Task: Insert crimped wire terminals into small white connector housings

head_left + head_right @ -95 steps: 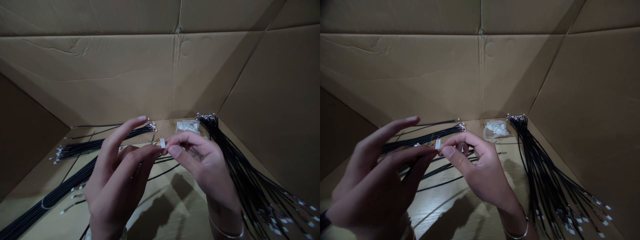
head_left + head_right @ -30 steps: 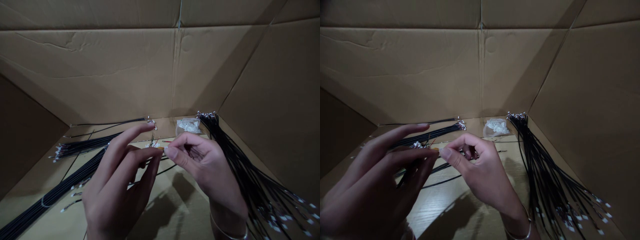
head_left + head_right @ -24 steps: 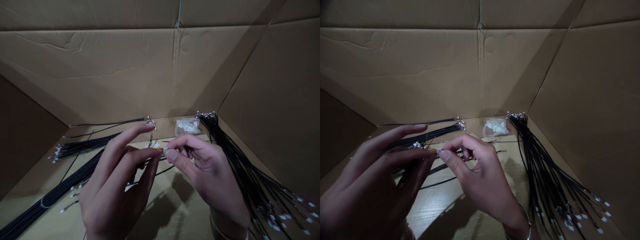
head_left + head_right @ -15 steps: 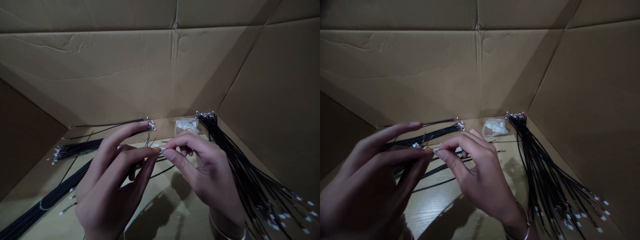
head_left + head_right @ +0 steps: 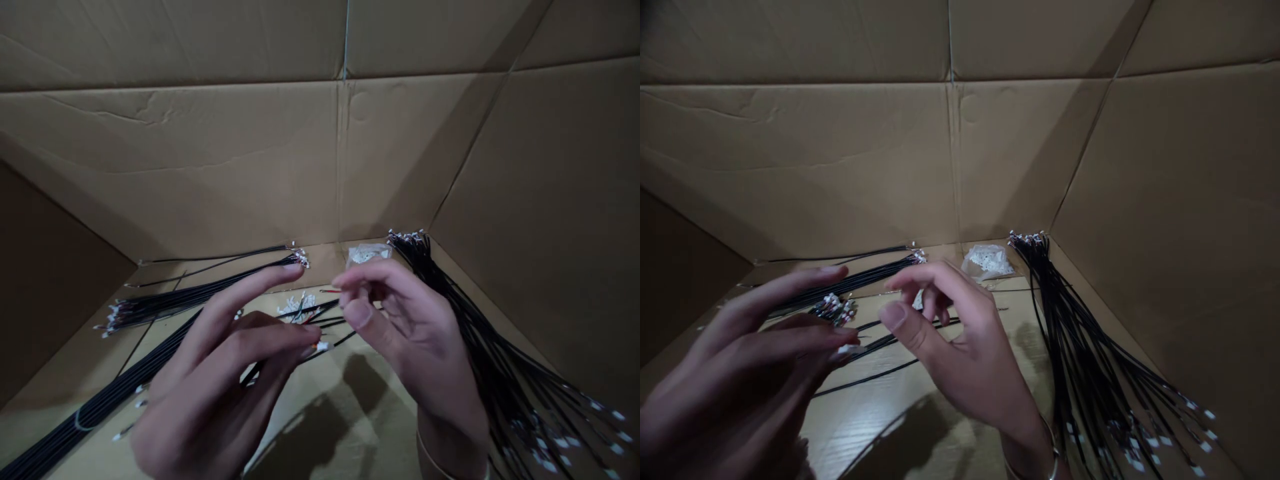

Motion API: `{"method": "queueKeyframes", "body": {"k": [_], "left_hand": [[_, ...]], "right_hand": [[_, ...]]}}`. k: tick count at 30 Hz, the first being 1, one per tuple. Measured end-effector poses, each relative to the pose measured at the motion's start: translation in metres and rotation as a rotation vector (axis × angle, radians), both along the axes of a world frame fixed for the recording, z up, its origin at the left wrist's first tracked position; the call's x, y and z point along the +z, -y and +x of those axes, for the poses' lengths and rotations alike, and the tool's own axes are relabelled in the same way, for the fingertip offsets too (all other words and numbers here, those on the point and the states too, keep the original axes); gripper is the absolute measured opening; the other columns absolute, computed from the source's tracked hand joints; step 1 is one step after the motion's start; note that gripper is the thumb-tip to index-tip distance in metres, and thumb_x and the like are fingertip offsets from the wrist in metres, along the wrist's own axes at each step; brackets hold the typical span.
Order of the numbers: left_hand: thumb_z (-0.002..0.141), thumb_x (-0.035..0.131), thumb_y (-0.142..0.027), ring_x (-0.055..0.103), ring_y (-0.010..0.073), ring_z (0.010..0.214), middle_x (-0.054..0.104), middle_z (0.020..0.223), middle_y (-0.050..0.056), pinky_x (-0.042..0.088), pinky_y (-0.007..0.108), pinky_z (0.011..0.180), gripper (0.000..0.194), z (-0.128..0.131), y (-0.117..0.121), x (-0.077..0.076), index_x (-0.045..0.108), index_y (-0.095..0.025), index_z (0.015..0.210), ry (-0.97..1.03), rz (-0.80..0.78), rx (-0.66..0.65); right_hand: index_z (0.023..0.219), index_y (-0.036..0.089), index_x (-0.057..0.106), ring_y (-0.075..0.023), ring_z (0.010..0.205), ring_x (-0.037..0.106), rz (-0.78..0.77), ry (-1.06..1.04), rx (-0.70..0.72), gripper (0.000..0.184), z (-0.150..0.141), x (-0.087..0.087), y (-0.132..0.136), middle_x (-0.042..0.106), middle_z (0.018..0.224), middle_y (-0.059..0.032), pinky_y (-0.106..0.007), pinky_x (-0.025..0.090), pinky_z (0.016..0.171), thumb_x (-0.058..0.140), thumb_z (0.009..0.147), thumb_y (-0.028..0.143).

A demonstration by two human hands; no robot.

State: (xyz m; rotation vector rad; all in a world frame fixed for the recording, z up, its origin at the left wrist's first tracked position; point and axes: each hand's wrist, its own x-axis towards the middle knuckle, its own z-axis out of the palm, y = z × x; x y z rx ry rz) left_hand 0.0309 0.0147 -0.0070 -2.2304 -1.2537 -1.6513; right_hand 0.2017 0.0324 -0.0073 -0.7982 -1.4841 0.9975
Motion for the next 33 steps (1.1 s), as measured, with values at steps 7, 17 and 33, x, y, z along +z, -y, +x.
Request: {"method": "queueKeyframes", "body": {"k": [7,17,33], "left_hand": [[0.095,0.066,-0.011,0.076,0.0268,0.111,0.074,0.131,0.004,0.067,0.031,0.068,0.02,-0.014,0.005,0.005,0.077,-0.028,0.092,-0.057,-0.098,-0.126],[0.093,0.062,0.001,0.077,0.0184,0.08,0.072,0.132,0.002,0.063,0.031,0.054,0.032,-0.003,0.006,-0.002,0.074,-0.028,0.088,0.07,-0.095,-0.163],[0.094,0.064,0.0,0.072,0.0183,0.094,0.07,0.122,0.002,0.061,0.032,0.06,0.03,-0.011,-0.001,-0.007,0.074,-0.028,0.088,0.153,-0.033,-0.139]], "right_hand": [[0.096,0.025,0.072,-0.0119,0.064,0.064,-0.32,-0.254,0.301,0.022,-0.01,0.001,-0.007,0.071,0.077,0.0023,-0.024,0.052,0.059,0.082,0.09,0.044],[0.077,0.021,0.069,-0.0097,0.05,0.054,-0.441,-0.27,0.305,0.026,-0.01,0.005,-0.008,0.063,0.062,0.0049,-0.023,0.05,0.05,0.091,0.078,0.035],[0.085,0.02,0.073,-0.0093,0.051,0.055,-0.404,-0.3,0.311,0.027,-0.011,-0.002,-0.008,0.068,0.068,0.002,-0.024,0.05,0.052,0.087,0.084,0.043]]}}
